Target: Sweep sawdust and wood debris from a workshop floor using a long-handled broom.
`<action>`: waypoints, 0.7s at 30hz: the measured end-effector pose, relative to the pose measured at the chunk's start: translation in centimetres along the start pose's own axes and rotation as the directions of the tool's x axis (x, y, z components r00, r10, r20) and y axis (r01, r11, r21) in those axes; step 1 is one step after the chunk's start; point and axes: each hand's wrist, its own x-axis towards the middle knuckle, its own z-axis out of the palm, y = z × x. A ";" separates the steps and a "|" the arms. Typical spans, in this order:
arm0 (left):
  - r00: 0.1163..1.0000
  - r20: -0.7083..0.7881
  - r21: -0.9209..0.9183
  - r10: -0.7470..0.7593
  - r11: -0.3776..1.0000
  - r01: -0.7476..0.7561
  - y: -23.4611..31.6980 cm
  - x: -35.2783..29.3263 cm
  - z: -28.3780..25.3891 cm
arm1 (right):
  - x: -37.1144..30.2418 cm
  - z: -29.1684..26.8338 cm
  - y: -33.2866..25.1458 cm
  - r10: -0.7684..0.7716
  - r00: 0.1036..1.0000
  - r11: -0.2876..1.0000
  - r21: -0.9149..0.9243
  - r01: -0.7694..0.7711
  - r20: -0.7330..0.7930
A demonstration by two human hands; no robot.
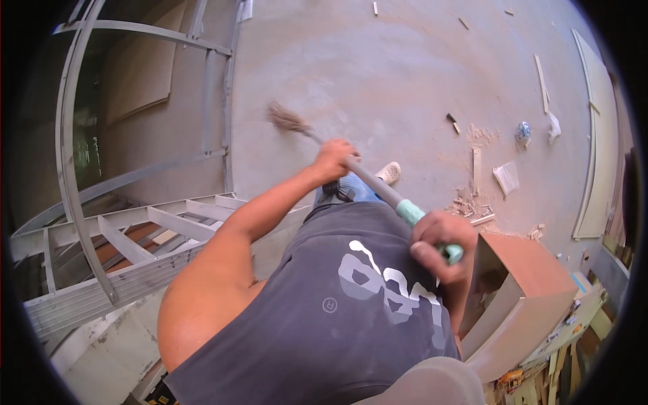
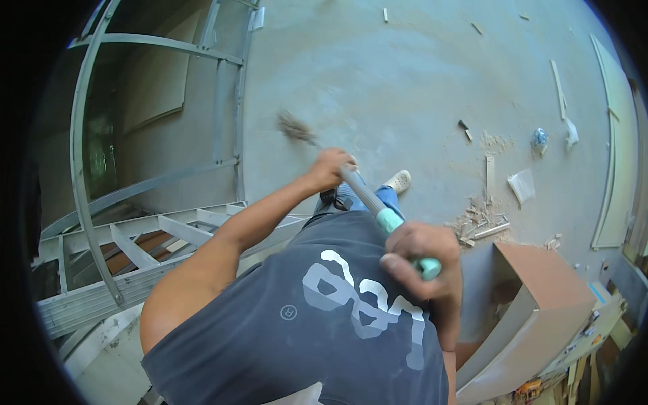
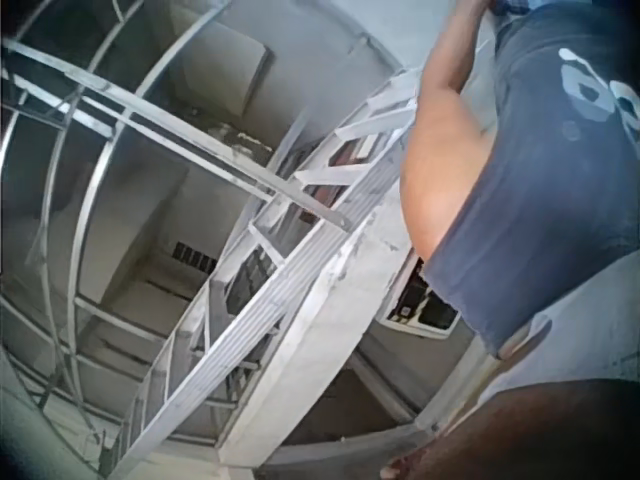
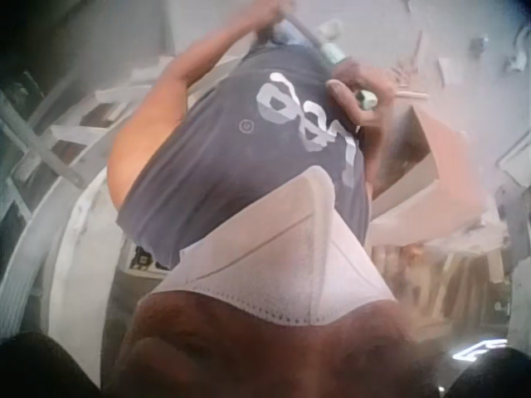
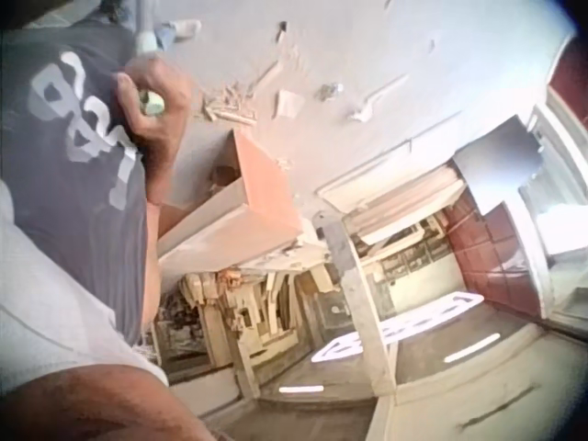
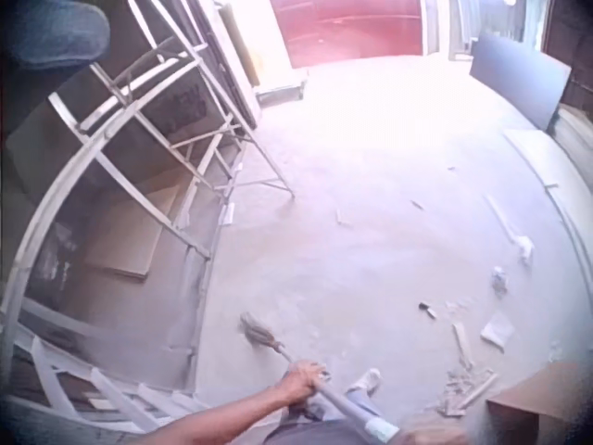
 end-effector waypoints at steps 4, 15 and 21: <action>0.959 0.168 -0.244 0.226 0.953 -0.182 9.1 8.8 7.6 | -4.7 -1.2 -3.1 -0.091 0.919 0.957 -0.290 -0.027 -0.385; 0.738 -0.159 -0.432 0.656 0.625 -0.650 29.3 19.2 6.8 | -9.3 -5.5 -9.9 -0.793 0.608 0.397 -0.783 0.479 -0.030; 0.714 -0.398 -0.346 0.576 0.627 -0.698 23.4 17.0 -5.8 | -8.4 -14.4 -9.9 -0.864 0.478 0.464 0.120 0.878 -0.158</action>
